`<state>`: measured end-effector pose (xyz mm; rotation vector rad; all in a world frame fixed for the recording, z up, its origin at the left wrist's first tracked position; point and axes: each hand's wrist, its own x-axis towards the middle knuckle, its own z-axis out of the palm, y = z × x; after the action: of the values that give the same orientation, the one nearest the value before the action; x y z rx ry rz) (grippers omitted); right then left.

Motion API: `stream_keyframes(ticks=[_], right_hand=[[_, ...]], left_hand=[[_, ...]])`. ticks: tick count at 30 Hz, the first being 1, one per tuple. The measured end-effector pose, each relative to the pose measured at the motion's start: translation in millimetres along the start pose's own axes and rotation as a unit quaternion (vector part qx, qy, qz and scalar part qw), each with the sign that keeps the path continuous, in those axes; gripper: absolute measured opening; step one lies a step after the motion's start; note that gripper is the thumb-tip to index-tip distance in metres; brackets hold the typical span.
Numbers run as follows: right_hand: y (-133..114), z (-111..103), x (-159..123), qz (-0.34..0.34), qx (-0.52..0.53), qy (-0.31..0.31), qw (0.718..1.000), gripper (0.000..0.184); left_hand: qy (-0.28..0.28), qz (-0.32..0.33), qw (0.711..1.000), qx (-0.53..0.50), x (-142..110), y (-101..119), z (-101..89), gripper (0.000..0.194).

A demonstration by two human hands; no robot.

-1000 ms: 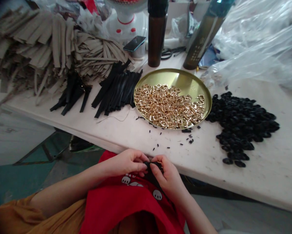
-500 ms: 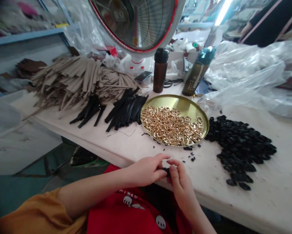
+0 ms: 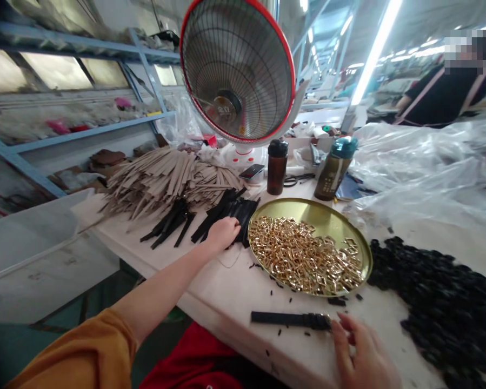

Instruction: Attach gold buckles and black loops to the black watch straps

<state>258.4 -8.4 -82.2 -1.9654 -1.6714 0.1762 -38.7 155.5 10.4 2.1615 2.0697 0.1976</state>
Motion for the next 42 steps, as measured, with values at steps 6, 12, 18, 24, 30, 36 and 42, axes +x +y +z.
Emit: stream_keyframes(ticks=[6,12,18,24,30,36,42], right_hand=[[4.5,4.8,0.7,-0.104,-0.011,0.045,0.993,0.038],[2.9,9.0,-0.6,-0.13,-0.009,0.085,0.988,0.037],[-7.9,3.8,-1.2,-0.065,0.051,0.039,0.996,0.021],[-14.7,-7.9,6.3,-0.03,0.1,0.06,0.993,0.014],[21.3,-30.3,66.8,0.003,-0.105,0.075,0.992,0.021],[40.4,-33.6,120.1,0.011,-0.221,0.038,0.974,0.02],[41.2,-33.6,115.6,-0.006,-0.278,-0.021,0.96,0.019]], left_hand=[[0.008,-0.068,0.998,0.009,35.8,-3.3,14.0,0.02],[0.108,-0.04,0.992,-0.061,12.1,-1.1,-4.7,0.024],[0.154,0.094,0.871,-0.457,-50.9,27.0,-43.9,0.02],[-0.074,0.022,0.728,-0.681,-98.4,56.1,-41.8,0.023],[-0.323,-0.098,0.669,-0.662,-135.6,76.0,-1.9,0.038],[-0.338,-0.088,0.702,-0.62,-141.2,75.2,-3.1,0.035],[-0.405,-0.066,0.68,-0.607,-141.3,76.1,1.3,0.032]])
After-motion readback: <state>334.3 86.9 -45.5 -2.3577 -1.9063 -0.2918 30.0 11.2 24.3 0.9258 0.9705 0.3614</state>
